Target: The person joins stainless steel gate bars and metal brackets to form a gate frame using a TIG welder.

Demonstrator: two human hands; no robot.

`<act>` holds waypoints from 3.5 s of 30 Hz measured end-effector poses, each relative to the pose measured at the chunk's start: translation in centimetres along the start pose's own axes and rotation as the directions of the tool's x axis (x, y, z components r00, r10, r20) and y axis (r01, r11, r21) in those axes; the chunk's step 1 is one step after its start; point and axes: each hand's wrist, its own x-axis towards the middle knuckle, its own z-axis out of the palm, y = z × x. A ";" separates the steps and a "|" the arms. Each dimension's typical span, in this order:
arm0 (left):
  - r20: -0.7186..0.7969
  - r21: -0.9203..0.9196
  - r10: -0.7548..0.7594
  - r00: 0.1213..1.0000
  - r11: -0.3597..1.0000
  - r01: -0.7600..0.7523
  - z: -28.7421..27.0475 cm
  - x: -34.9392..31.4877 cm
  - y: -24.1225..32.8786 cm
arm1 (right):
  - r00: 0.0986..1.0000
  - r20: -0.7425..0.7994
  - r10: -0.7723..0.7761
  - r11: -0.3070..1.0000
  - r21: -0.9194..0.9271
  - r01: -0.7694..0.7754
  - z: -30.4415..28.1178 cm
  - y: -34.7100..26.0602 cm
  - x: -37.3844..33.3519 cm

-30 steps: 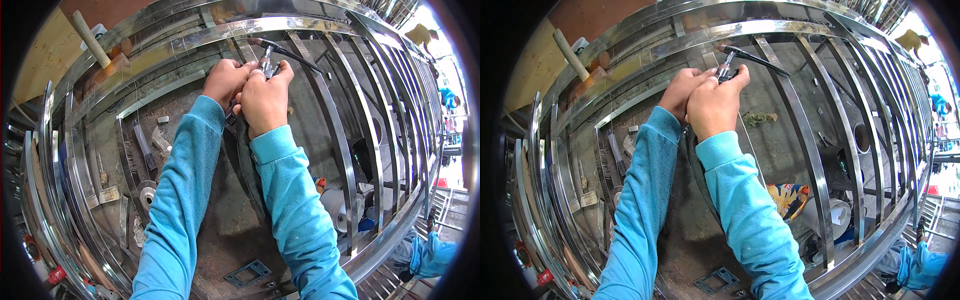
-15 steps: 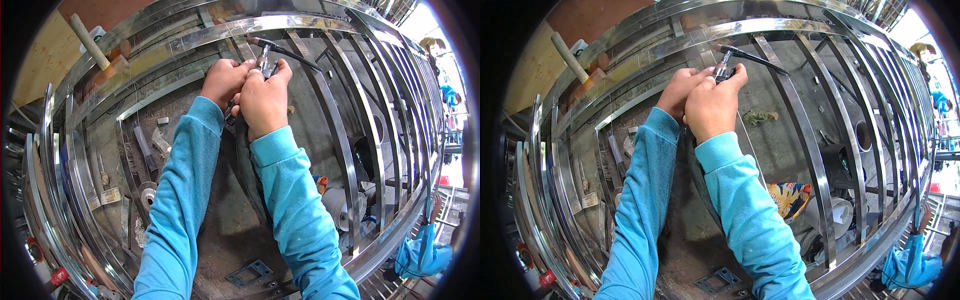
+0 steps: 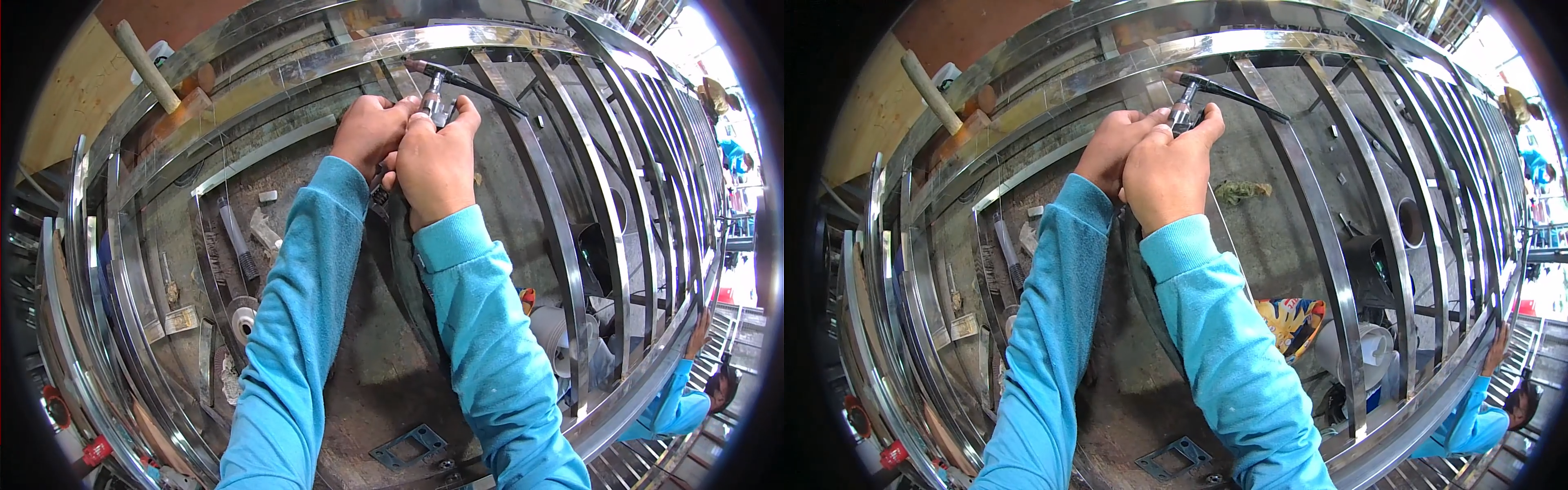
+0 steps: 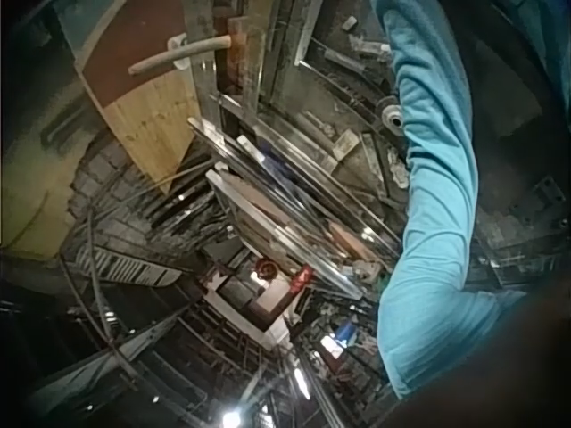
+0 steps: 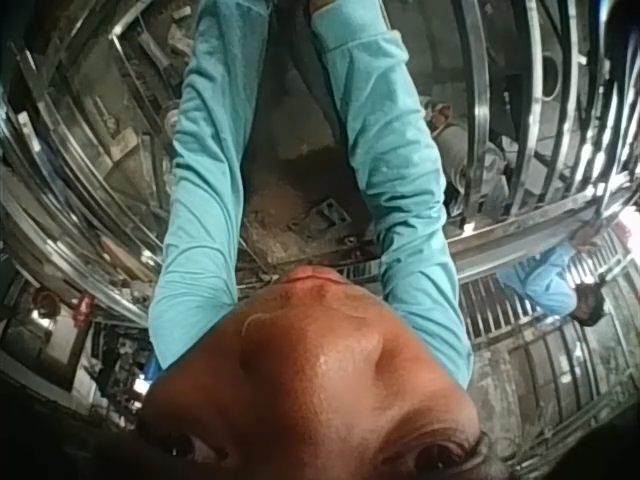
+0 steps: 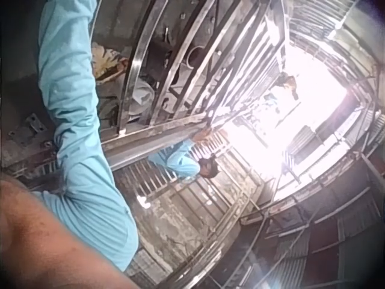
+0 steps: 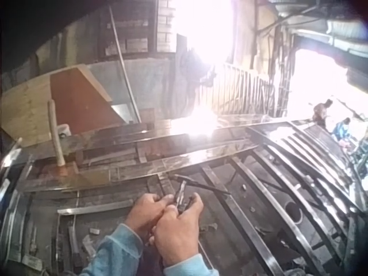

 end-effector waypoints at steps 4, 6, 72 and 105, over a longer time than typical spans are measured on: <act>-0.041 0.045 -0.015 0.999 0.999 0.017 0.1 0.3 -0.1 | 1.000 -0.006 0.010 1.000 0.013 -0.010 0.1 -0.1 0.0; -0.047 0.054 -0.013 0.999 0.998 0.015 0.1 0.3 -0.2 | 1.000 -0.008 0.005 1.000 0.012 -0.005 0.1 0.1 0.1; -0.132 0.185 -0.012 0.991 0.982 0.036 0.8 -0.7 0.9 | 0.997 0.059 0.053 0.999 -0.003 -0.053 -2.2 -1.6 0.5; -0.143 0.217 0.039 0.989 0.976 -0.007 0.4 0.0 0.1 | 0.997 0.068 0.026 1.000 0.012 -0.027 -2.1 -0.9 0.8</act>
